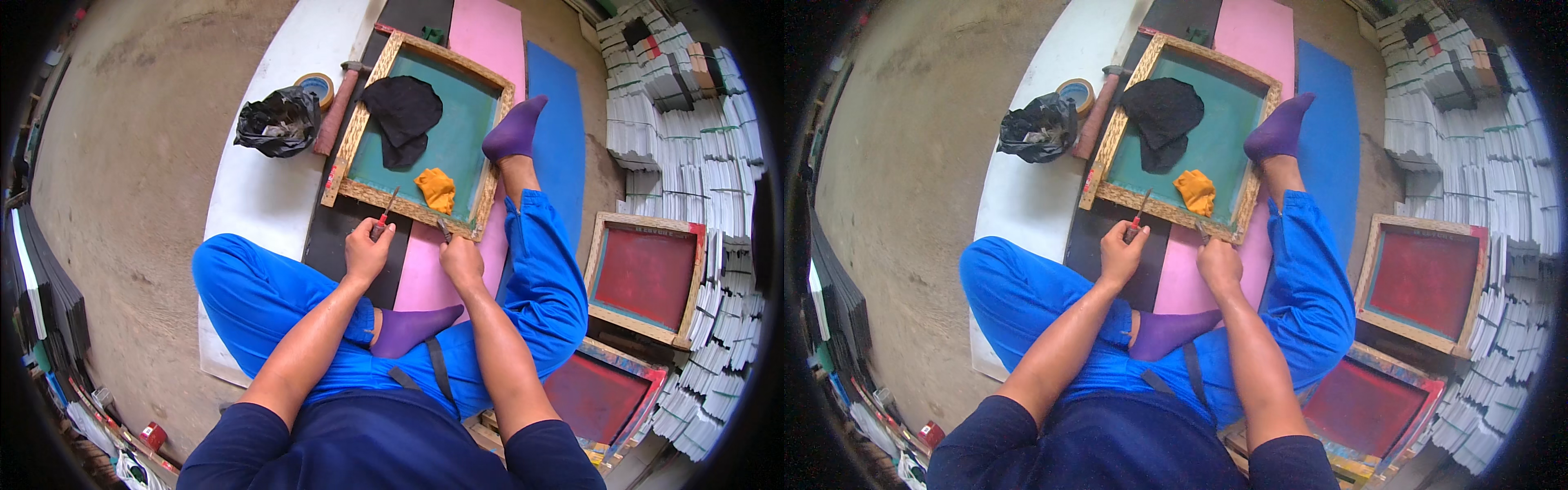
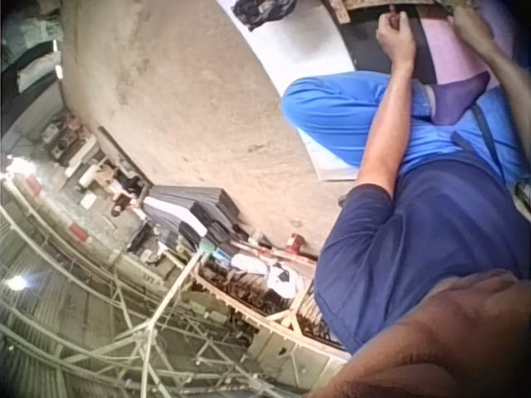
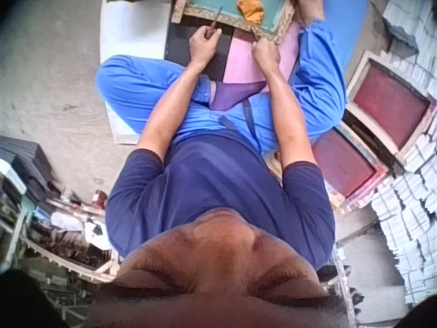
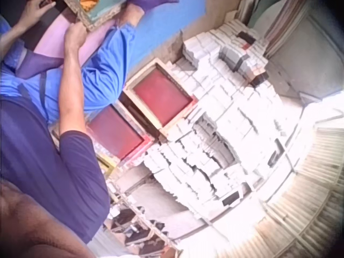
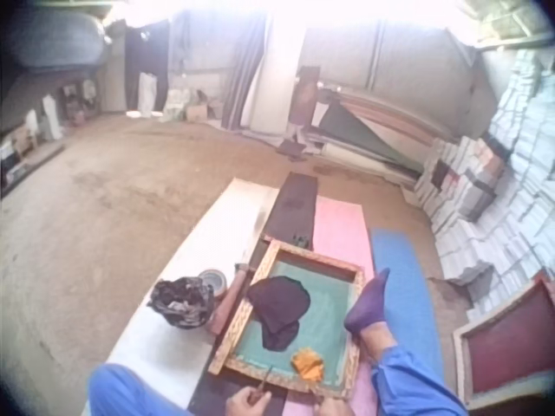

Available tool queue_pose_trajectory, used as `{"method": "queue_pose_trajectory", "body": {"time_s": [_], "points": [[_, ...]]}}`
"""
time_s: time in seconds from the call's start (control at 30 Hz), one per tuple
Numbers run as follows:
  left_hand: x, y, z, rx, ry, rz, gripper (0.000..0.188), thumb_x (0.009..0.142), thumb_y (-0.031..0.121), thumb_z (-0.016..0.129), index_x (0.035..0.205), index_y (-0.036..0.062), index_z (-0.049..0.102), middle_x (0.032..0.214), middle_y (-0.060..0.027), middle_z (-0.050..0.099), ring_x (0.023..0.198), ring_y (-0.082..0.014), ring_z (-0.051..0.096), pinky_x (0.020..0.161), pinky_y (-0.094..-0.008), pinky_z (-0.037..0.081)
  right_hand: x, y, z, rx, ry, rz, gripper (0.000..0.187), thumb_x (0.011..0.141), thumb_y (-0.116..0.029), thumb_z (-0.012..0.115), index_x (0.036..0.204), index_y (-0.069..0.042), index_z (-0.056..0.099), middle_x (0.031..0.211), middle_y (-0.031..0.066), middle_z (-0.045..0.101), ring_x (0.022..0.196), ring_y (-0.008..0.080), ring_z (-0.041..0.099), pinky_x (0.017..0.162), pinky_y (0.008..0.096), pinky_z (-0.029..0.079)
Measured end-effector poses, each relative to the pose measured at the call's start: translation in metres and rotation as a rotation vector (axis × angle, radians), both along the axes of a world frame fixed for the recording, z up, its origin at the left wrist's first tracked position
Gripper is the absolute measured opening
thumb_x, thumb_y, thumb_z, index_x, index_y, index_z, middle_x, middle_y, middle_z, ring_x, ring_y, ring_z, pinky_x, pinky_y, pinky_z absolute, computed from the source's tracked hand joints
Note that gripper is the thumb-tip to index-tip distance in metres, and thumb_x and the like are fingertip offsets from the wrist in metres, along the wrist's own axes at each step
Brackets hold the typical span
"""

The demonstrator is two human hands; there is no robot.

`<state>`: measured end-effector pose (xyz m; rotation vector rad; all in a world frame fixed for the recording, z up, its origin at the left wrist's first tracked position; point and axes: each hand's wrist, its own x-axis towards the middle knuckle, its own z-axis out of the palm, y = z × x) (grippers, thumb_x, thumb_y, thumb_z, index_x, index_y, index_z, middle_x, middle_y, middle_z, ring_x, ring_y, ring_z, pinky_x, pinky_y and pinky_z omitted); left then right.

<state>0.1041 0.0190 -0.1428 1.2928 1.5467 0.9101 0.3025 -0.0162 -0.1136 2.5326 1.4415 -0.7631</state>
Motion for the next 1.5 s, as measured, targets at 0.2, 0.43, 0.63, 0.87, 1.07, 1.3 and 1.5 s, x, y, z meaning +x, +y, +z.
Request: {"method": "queue_pose_trajectory", "body": {"time_s": [0.2,0.43,0.63,0.87,1.07,1.3,1.5], "points": [[-0.010,-0.002,0.013,-0.053,-0.013,0.022,0.031,0.087,0.030,0.075,0.079,0.0020,0.065,0.059,-0.0067,0.058,0.053,-0.0148,0.054,0.052,-0.0347,0.041,0.003,-0.011,-0.029,0.196,0.080,-0.091,0.036,0.089,-0.029,0.059,0.105,0.001,0.070,0.095,0.0312,0.070,0.092,0.0487,0.068,0.087,0.0571,0.053],[-0.030,-0.017,0.002,-0.021,-0.036,0.072,0.030,0.086,0.028,0.076,0.079,0.0018,0.066,0.059,-0.0026,0.056,0.056,-0.0097,0.049,0.053,-0.0326,0.038,0.003,-0.015,-0.039,0.238,0.140,-0.121,0.035,0.086,-0.030,0.060,0.104,0.000,0.069,0.097,0.0301,0.070,0.098,0.0481,0.067,0.090,0.0555,0.051],[-0.018,-0.023,0.008,-0.049,-0.024,0.032,0.030,0.086,0.030,0.076,0.080,0.0015,0.067,0.061,-0.0021,0.058,0.056,-0.0102,0.050,0.053,-0.0326,0.039,0.025,-0.029,-0.051,0.350,0.322,-0.042,0.025,0.085,-0.023,0.068,0.090,0.001,0.067,0.072,0.0184,0.069,0.062,0.0321,0.069,0.058,0.0441,0.054],[-0.018,-0.021,-0.007,-0.358,-0.312,-0.014,0.029,0.092,0.033,0.073,0.090,0.0034,0.070,0.075,-0.0030,0.067,0.047,-0.0074,0.048,0.044,-0.0259,0.036,-0.026,-0.028,-0.022,0.130,0.660,0.084,0.024,0.088,-0.023,0.069,0.083,-0.001,0.062,0.060,0.0056,0.061,0.046,0.0153,0.058,0.040,0.0322,0.047],[-0.036,-0.017,-0.019,-0.498,-0.561,0.064,0.027,0.094,0.031,0.071,0.089,0.0042,0.067,0.077,-0.0039,0.066,0.040,-0.0076,0.045,0.036,-0.0255,0.032,-0.068,-0.018,-0.008,-0.088,0.891,0.020,0.026,0.090,-0.024,0.069,0.087,0.000,0.062,0.067,0.0061,0.064,0.053,0.0146,0.062,0.047,0.0311,0.050],[-0.045,-0.007,-0.016,-0.500,-0.506,0.115,0.028,0.092,0.031,0.075,0.082,0.0071,0.063,0.066,-0.0008,0.059,0.040,-0.0079,0.044,0.036,-0.0256,0.032,-0.068,-0.010,-0.026,-0.240,1.165,-0.066,0.034,0.100,-0.030,0.062,0.112,0.001,0.060,0.093,0.0100,0.070,0.075,0.0153,0.069,0.057,0.0290,0.053],[-0.045,-0.007,-0.015,-0.497,-0.470,0.083,0.027,0.090,0.029,0.076,0.083,0.0054,0.066,0.069,-0.0011,0.062,0.041,-0.0075,0.045,0.036,-0.0253,0.031,-0.068,-0.010,-0.029,-0.274,1.173,-0.057,0.036,0.101,-0.032,0.061,0.115,0.001,0.060,0.096,0.0096,0.070,0.077,0.0149,0.068,0.057,0.0289,0.053]]}}
